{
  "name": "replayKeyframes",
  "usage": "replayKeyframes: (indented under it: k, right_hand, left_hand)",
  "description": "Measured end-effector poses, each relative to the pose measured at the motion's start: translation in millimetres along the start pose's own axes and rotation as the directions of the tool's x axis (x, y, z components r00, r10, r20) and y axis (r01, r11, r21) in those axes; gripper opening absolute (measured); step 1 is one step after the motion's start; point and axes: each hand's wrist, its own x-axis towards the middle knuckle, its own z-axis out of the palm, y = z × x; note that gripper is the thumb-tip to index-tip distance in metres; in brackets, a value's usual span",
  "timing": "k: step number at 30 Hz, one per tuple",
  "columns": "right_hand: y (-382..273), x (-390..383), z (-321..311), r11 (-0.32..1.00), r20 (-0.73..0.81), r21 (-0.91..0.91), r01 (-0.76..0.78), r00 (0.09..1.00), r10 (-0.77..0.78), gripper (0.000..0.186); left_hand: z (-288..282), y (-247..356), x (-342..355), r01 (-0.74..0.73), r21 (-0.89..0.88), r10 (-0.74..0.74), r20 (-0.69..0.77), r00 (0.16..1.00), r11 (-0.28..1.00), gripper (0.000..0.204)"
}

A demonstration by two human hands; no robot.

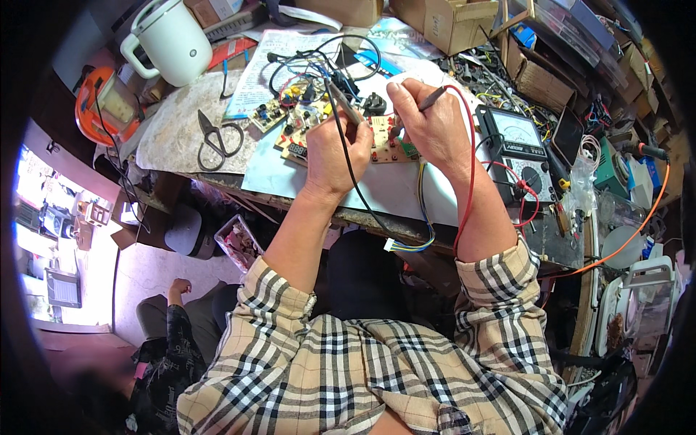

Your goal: The person uses a multimeter to test points on a green circuit board, repeatedly touching probes to various components and flipping the board to access different sides. The person also handles a small beige control board and adjusts wires connected to the multimeter.

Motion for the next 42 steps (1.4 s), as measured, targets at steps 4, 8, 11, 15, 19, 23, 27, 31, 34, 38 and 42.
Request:
replayKeyframes:
  k: [4, 8, 11, 15, 19, 23, 27, 31, 34, 38, 42]
  right_hand:
    - [0, 0, 1, 1.0, 0.0, 0.007, 0.0, 1.0, 0.0, 0.04]
    - [0, 1, 1, 1.0, 0.002, -0.015, 0.004, 1.0, -0.003, 0.04]
    - [2, 1, 2, 1.0, 0.01, 0.002, -0.01, 1.0, 0.01, 0.04]
    - [3, 1, 2, 1.0, 0.013, 0.004, -0.003, 1.0, 0.003, 0.04]
    - [1, 0, 1, 0.999, 0.026, -0.032, -0.02, 0.999, 0.02, 0.041]
    - [4, 2, 1, 0.996, 0.051, -0.091, -0.02, 0.998, 0.025, 0.041]
    - [2, 1, 1, 0.993, 0.071, -0.114, -0.012, 0.997, 0.02, 0.04]
    - [1, 1, 1, 0.992, 0.089, -0.122, -0.032, 0.995, 0.043, 0.04]
    - [-1, 2, 0, 0.992, 0.1, -0.12, -0.034, 0.994, 0.046, 0.04]
    - [0, 1, 1, 0.997, 0.08, -0.07, -0.026, 0.996, 0.032, 0.04]
    - [1, 1, 0, 0.997, 0.085, -0.077, -0.031, 0.996, 0.037, 0.04]
  left_hand:
    - [-1, -2, 0, -0.003, 0.028, 0.003, 0.006, 1.0, 1.0, 0.01]
    - [0, -2, 1, -0.026, 0.038, 0.027, -0.01, 1.0, 0.999, 0.01]
    - [-1, 3, 0, -0.008, -0.01, 0.008, -0.019, 1.0, 1.0, 0.011]
    - [-2, 5, -1, 0.106, -0.143, -0.107, 0.0, 0.994, 0.984, 0.012]
    - [-4, 8, -1, 0.09, -0.123, -0.086, 0.04, 0.995, 0.988, 0.011]
    - [-6, 8, -1, 0.108, -0.118, -0.1, 0.071, 0.992, 0.987, 0.01]
    - [-7, 11, -1, 0.132, -0.111, -0.124, 0.077, 0.989, 0.985, 0.01]
    - [-6, 8, -1, 0.109, -0.079, -0.101, 0.104, 0.989, 0.991, 0.01]
    - [-6, 6, -1, 0.131, -0.115, -0.121, 0.09, 0.989, 0.985, 0.009]
    - [-5, 4, -1, 0.126, -0.152, -0.118, 0.064, 0.991, 0.98, 0.009]
    - [-6, 7, -1, 0.116, -0.134, -0.108, 0.064, 0.992, 0.984, 0.009]
